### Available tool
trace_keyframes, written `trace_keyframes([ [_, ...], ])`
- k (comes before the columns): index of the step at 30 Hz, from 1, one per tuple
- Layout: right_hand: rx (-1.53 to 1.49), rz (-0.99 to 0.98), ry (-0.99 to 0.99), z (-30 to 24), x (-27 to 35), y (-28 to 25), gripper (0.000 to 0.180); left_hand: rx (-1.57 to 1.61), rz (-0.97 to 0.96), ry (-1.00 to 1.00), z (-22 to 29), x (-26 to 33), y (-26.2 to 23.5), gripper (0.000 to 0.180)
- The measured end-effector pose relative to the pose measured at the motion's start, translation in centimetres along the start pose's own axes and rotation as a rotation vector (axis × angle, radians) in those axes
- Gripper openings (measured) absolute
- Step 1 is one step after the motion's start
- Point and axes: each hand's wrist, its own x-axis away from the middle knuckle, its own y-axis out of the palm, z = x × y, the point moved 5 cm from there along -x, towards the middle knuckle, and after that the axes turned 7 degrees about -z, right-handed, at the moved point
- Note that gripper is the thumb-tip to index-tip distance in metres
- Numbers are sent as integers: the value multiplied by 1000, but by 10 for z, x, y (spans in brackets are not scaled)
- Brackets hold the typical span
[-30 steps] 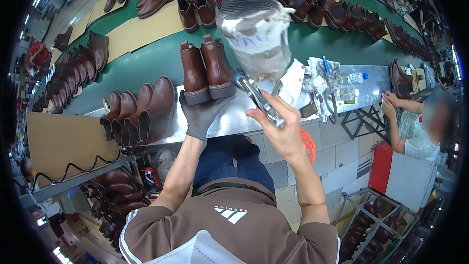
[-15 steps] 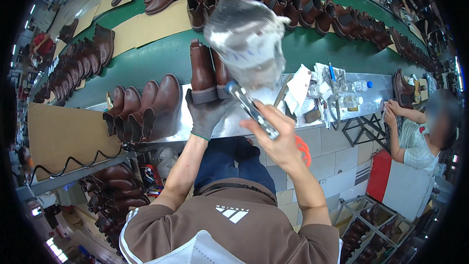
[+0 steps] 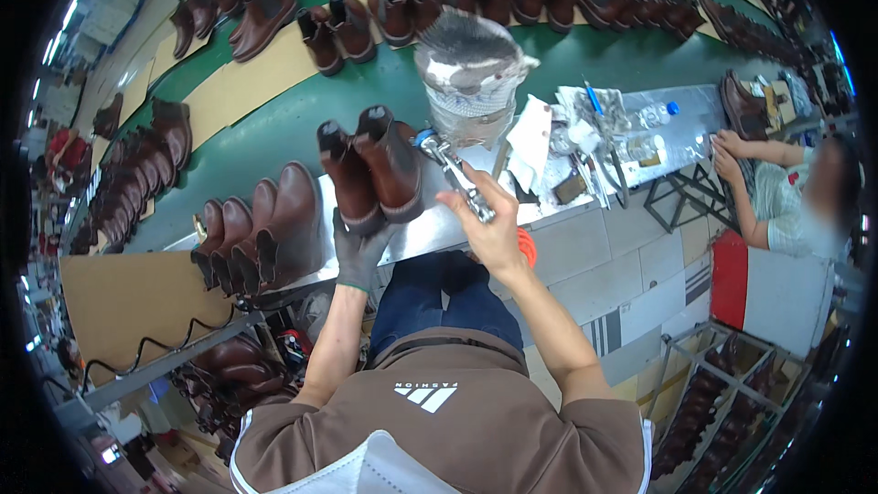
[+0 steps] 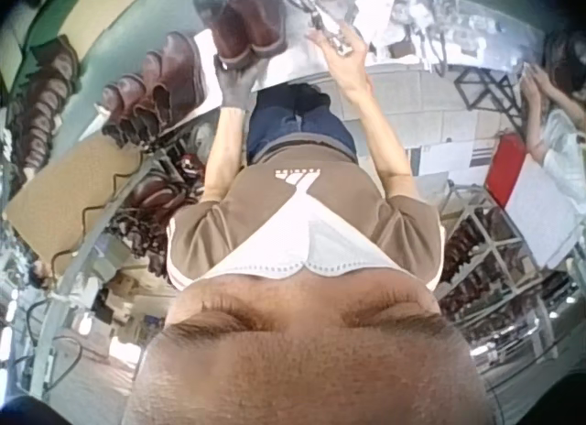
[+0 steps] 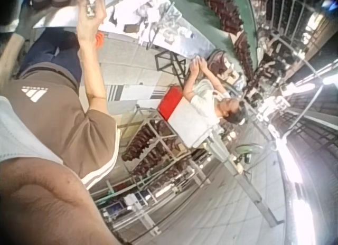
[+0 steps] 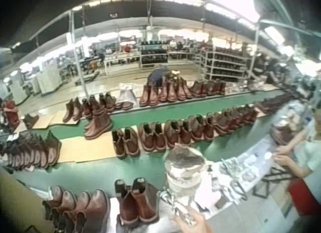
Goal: Inspecting, cleaning, and spraying finish on brown leather boots on a factory production line.
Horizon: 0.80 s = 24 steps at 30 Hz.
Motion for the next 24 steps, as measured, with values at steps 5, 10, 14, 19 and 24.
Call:
trace_keyframes([
  [5, -31, 65, 368, 125, 8, 14, 31, -486, 438, 194, 18, 62, -49, 59],
  [10, -76, 54, 435, 185, 9, 28, 38, -1680, -65, 406, 25, 89, -15, 100],
  [14, -159, -139, 455, 198, 10, 29, 36, -2135, 119, 431, 26, 63, 15, 90],
  [19, 422, 84, 188, 166, -10, -19, 35, -2139, 262, 773, 75, 48, 71, 21],
  [24, 769, -133, 297, 198, -9, -15, 55, -1248, 430, 872, 195, 46, 48, 24],
])
